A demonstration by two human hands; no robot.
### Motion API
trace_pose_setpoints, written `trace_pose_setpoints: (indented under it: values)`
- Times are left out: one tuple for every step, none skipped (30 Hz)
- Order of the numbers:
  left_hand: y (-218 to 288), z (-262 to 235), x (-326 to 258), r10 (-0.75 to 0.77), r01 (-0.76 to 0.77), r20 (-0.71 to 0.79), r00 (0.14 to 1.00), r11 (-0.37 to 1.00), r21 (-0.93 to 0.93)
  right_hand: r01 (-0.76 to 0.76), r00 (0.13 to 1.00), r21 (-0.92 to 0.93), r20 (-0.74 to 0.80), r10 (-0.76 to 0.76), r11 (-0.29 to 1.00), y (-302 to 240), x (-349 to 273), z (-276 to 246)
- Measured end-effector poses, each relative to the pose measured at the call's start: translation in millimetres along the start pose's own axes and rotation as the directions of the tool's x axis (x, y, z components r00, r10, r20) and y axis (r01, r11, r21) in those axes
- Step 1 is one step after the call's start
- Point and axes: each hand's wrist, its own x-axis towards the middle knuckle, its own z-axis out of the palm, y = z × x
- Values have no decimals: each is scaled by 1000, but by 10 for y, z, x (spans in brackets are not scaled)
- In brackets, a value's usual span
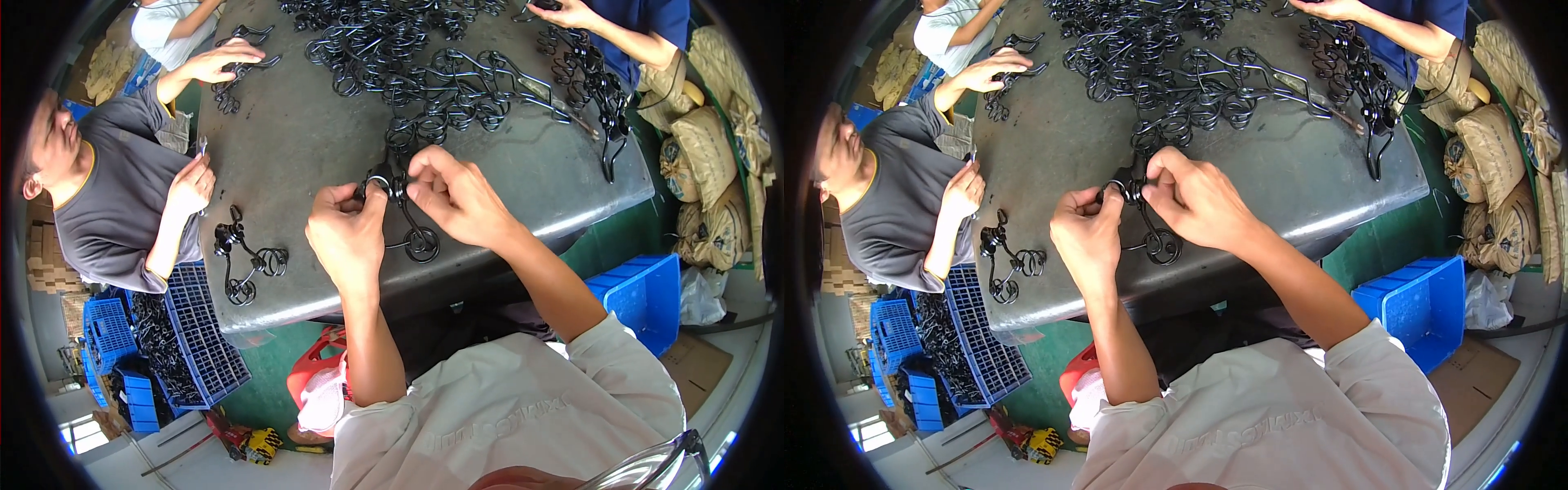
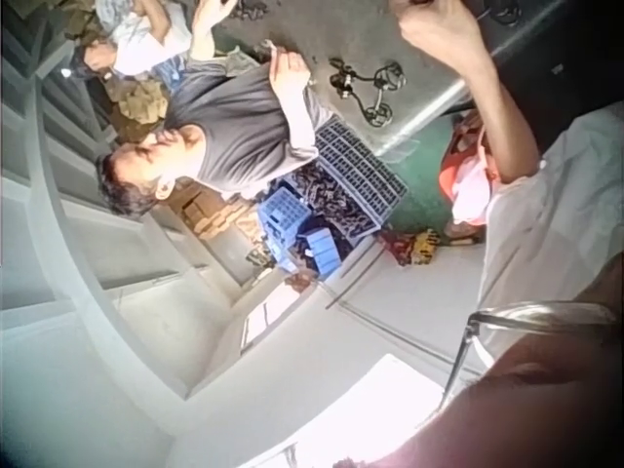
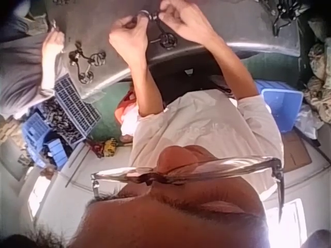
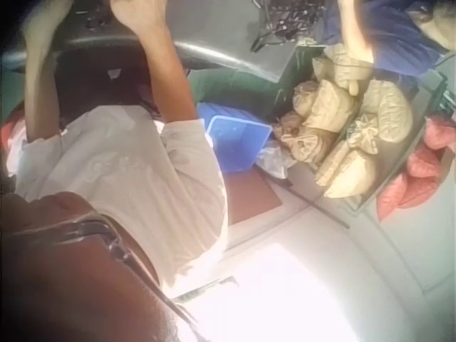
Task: Assembling small black metal wire components and hardware by hand using a wrench in a workshop setting.
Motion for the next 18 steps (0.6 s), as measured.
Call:
trace_pose_setpoints:
  values:
    - [-8,1,1,17,-17,-2,1000,1000,2,21,1000,24,19,-22,999,10,1,0]
    - [-2,-5,-1,15,-15,-3,1000,1000,1,39,999,47,35,-40,998,12,-10,-5]
    - [9,-10,3,2,-2,2,1000,1000,6,39,998,46,37,-40,998,8,-14,-12]
    - [13,-16,1,-11,11,8,1000,1000,12,26,999,27,44,-27,999,1,-11,-23]
    - [13,-17,1,-10,10,7,1000,1000,9,15,999,7,49,-15,1000,-7,5,-39]
    - [7,-18,0,-8,8,7,1000,1000,3,4,999,-14,53,-4,1000,-14,16,-48]
    - [6,-18,1,-5,5,7,1000,1000,-4,6,999,-15,53,-6,1000,-4,19,-40]
    - [15,-18,-1,-5,5,6,1000,1000,-5,71,997,-14,42,-70,997,33,10,-13]
    - [34,-18,-3,-8,8,6,1000,1000,2,134,991,-13,31,-134,991,71,1,15]
    - [45,-15,-5,-11,11,7,1000,1000,8,197,980,-13,19,-197,980,92,-4,33]
    - [42,-14,-6,-12,12,6,1000,1000,7,198,980,-14,20,-198,980,86,-12,56]
    - [36,-10,-7,-1,1,1,1000,1000,15,209,978,-114,-3,-210,971,65,-25,90]
    - [36,-8,-7,11,-11,-3,1000,1000,22,215,974,-214,-25,-225,953,43,-33,119]
    - [51,-9,-10,11,-11,-2,1000,1000,19,214,974,-217,-25,-225,952,18,-40,136]
    - [76,-18,-12,2,-2,-3,1000,999,37,161,986,-262,2,-166,952,-9,-44,149]
    - [92,-22,-15,-8,8,-5,1000,998,54,109,994,-309,26,-106,945,-23,-46,146]
    - [89,-25,-12,-6,6,-6,1000,999,52,63,997,-311,64,-45,948,-15,-34,145]
    - [74,-24,-10,-4,4,-3,1000,999,41,65,997,-313,63,-48,947,-25,-35,113]
